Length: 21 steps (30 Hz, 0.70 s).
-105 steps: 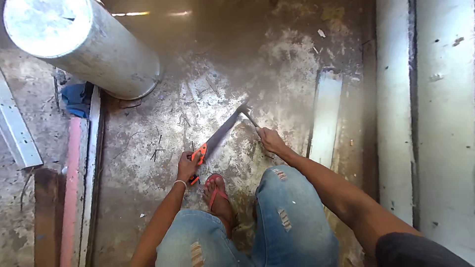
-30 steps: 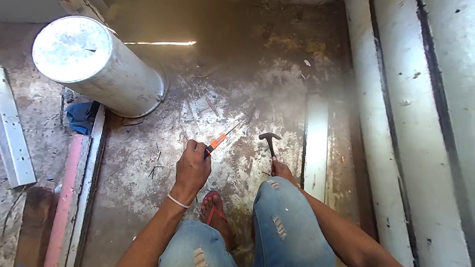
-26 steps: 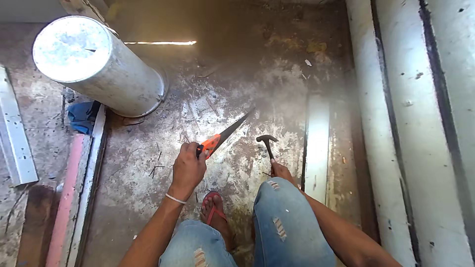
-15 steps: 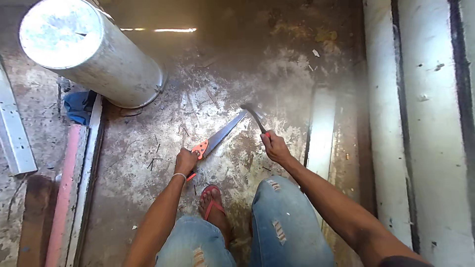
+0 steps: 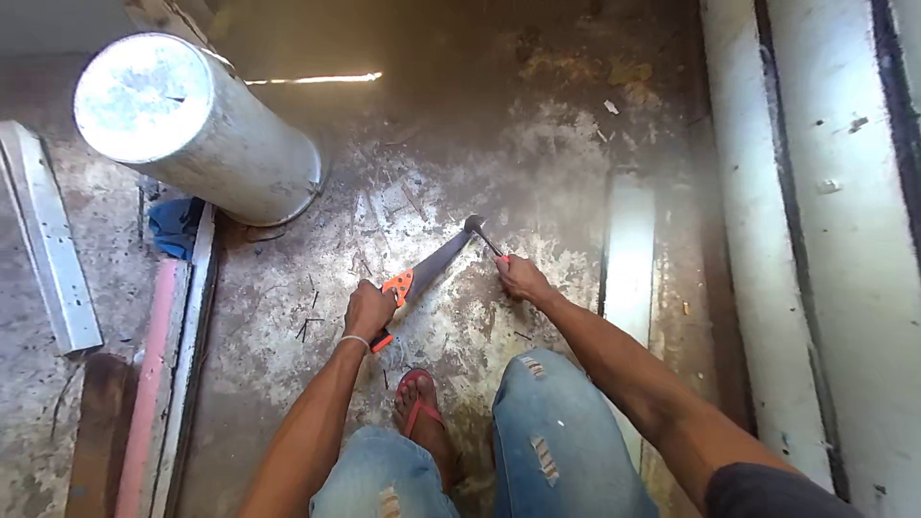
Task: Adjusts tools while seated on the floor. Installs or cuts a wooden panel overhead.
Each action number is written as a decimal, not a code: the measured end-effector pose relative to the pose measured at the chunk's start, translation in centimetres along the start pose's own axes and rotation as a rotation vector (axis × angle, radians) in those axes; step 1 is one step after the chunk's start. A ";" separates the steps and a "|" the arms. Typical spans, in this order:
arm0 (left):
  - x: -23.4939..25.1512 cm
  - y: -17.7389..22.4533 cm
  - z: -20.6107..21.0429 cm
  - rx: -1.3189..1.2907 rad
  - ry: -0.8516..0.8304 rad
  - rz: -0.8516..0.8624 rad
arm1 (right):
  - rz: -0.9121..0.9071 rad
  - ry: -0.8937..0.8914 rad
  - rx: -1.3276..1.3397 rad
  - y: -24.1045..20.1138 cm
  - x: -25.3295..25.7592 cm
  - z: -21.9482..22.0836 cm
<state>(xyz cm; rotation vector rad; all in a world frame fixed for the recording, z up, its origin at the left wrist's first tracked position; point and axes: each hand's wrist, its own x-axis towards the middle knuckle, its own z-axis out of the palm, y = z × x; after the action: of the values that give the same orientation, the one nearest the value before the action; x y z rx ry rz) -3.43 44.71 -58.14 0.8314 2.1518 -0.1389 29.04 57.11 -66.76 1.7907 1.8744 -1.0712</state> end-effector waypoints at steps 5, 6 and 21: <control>0.2 -0.3 0.7 -0.009 -0.025 -0.011 | 0.019 0.124 0.092 0.0 -1.1 0.8; 0.1 0.0 0.5 -0.011 -0.018 -0.006 | 0.063 0.070 0.066 0.0 -0.4 0.4; 1.1 -0.5 0.4 0.010 -0.044 -0.035 | 0.034 0.120 0.091 -0.1 0.2 -0.7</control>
<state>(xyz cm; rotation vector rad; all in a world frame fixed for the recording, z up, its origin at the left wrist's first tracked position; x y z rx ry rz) -3.95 44.78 -59.34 0.7901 2.1264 -0.1842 29.05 57.80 -66.38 1.9715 1.8826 -1.0755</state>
